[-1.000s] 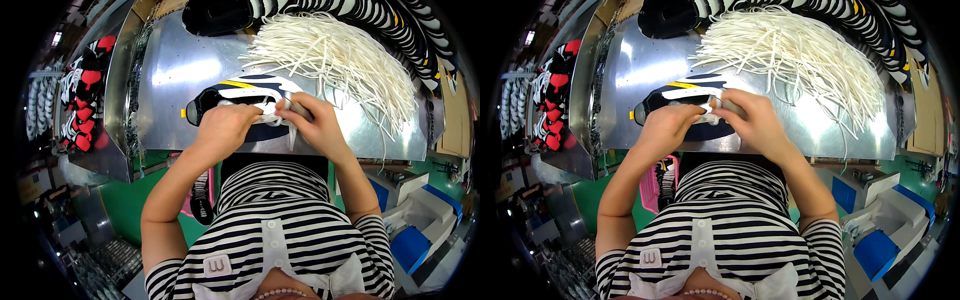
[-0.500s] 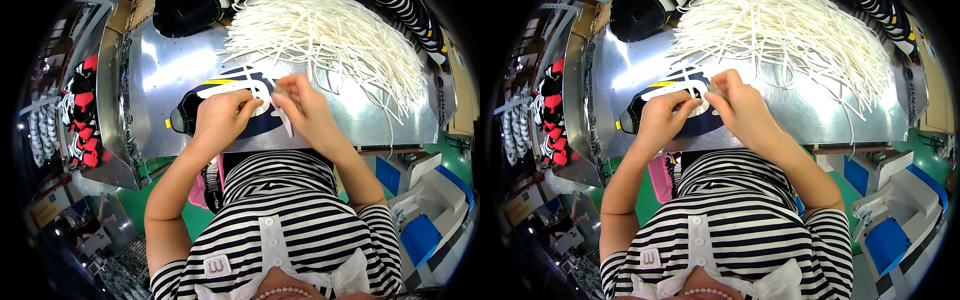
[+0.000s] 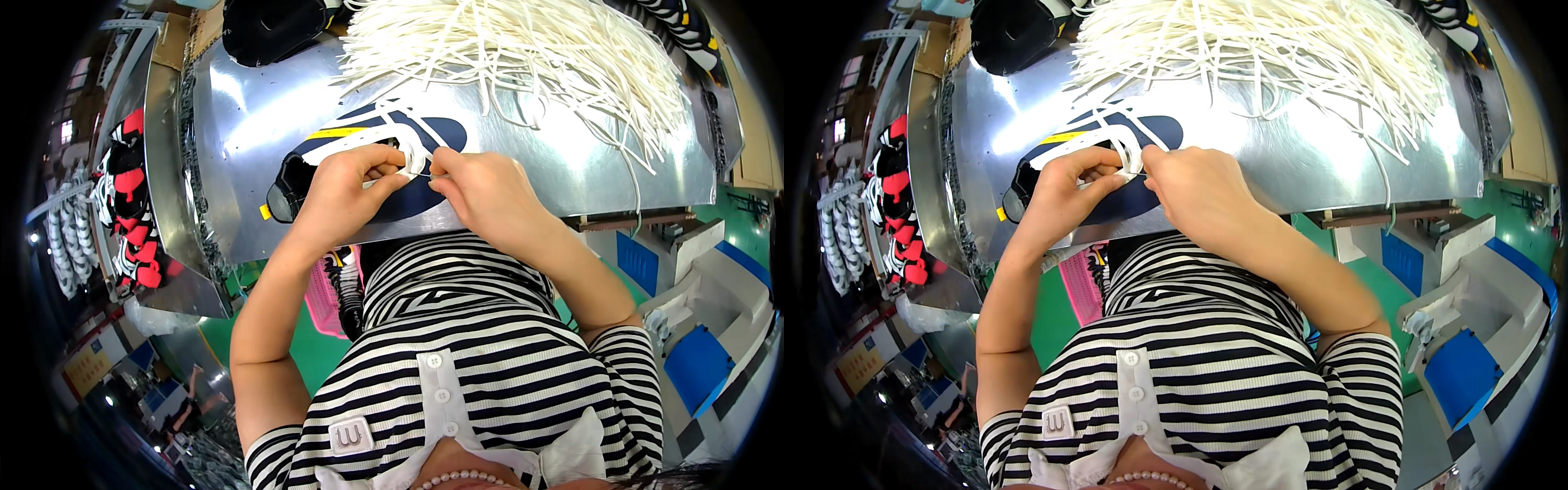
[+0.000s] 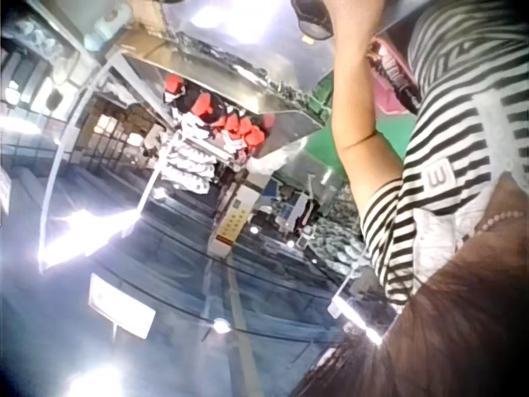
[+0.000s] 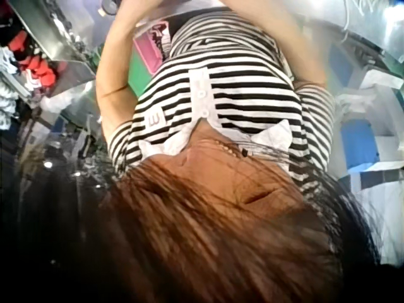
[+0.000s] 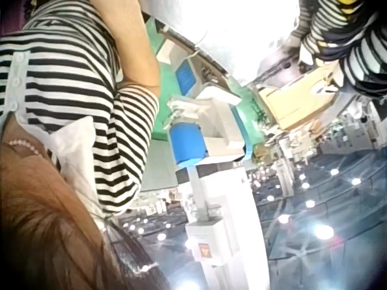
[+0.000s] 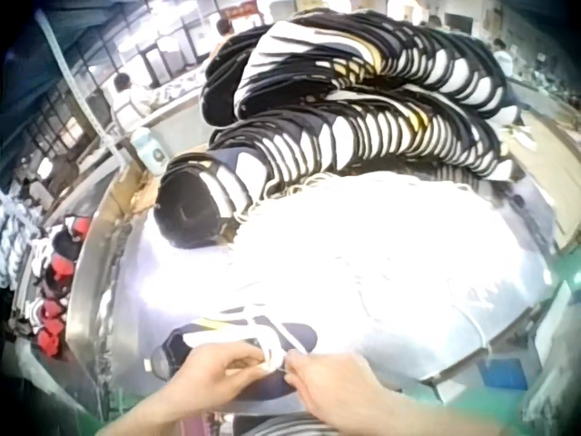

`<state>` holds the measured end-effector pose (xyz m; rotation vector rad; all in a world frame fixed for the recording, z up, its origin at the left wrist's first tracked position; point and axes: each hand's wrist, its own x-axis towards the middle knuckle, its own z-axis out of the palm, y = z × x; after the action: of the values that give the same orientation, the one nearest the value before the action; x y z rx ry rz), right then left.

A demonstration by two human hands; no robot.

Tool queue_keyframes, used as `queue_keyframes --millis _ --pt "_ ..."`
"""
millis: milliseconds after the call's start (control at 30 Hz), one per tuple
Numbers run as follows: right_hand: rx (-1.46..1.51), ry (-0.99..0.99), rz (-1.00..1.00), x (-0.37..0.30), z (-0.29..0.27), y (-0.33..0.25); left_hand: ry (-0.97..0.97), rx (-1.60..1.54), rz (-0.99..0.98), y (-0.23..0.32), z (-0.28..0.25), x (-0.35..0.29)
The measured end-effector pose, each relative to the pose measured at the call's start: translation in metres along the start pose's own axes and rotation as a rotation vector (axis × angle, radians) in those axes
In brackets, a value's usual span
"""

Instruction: The person laces several dark-colored shoe uppers by hand, threading white laces through the eyelets and pulling them tight.

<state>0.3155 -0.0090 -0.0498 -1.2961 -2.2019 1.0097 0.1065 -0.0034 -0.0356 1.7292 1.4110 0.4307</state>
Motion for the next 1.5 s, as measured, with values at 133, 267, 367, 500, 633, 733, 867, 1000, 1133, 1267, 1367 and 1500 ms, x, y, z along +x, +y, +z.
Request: queue_keyframes --millis 133,267,367,500,633,733,867,1000,1133,1267,1367,1500 --pt "-0.271 -0.052 -0.040 0.009 0.012 -0.009 -0.037 0.100 0.076 0.002 0.009 -0.010" --pt "-0.345 0.052 -0.040 0.014 0.038 -0.019 0.098 0.215 0.164 0.001 0.014 -0.015" --pt "-0.347 0.082 -0.038 0.017 0.045 -0.022 0.176 0.201 0.187 -0.008 0.013 -0.018" --pt "-0.363 0.054 -0.063 0.011 0.037 -0.026 0.196 0.109 0.142 -0.006 0.010 -0.025" --pt "-0.346 0.162 0.006 0.009 0.038 -0.038 0.264 0.090 0.160 -0.001 0.019 -0.027" --pt "-0.425 0.305 -0.018 0.011 0.062 -0.037 0.283 0.073 0.171 0.000 0.025 -0.028" --pt "-0.471 0.290 -0.027 0.029 0.059 -0.033 0.364 0.086 0.257 -0.007 0.025 -0.024" --pt "-0.264 0.257 -0.082 0.008 0.039 -0.021 0.256 0.198 0.299 -0.005 0.008 -0.032" --pt "0.066 0.291 0.125 -0.043 -0.024 0.000 0.317 0.548 0.388 -0.015 -0.014 -0.049" --pt "0.680 0.303 0.240 0.008 -0.038 0.026 0.359 0.591 0.677 -0.007 -0.002 -0.046" --pt "0.685 0.197 0.158 0.033 -0.006 0.024 0.360 0.267 0.384 -0.006 -0.005 -0.040" --pt "0.512 0.369 0.071 0.040 0.007 0.008 -0.255 -0.447 -0.436 -0.011 -0.045 -0.028"
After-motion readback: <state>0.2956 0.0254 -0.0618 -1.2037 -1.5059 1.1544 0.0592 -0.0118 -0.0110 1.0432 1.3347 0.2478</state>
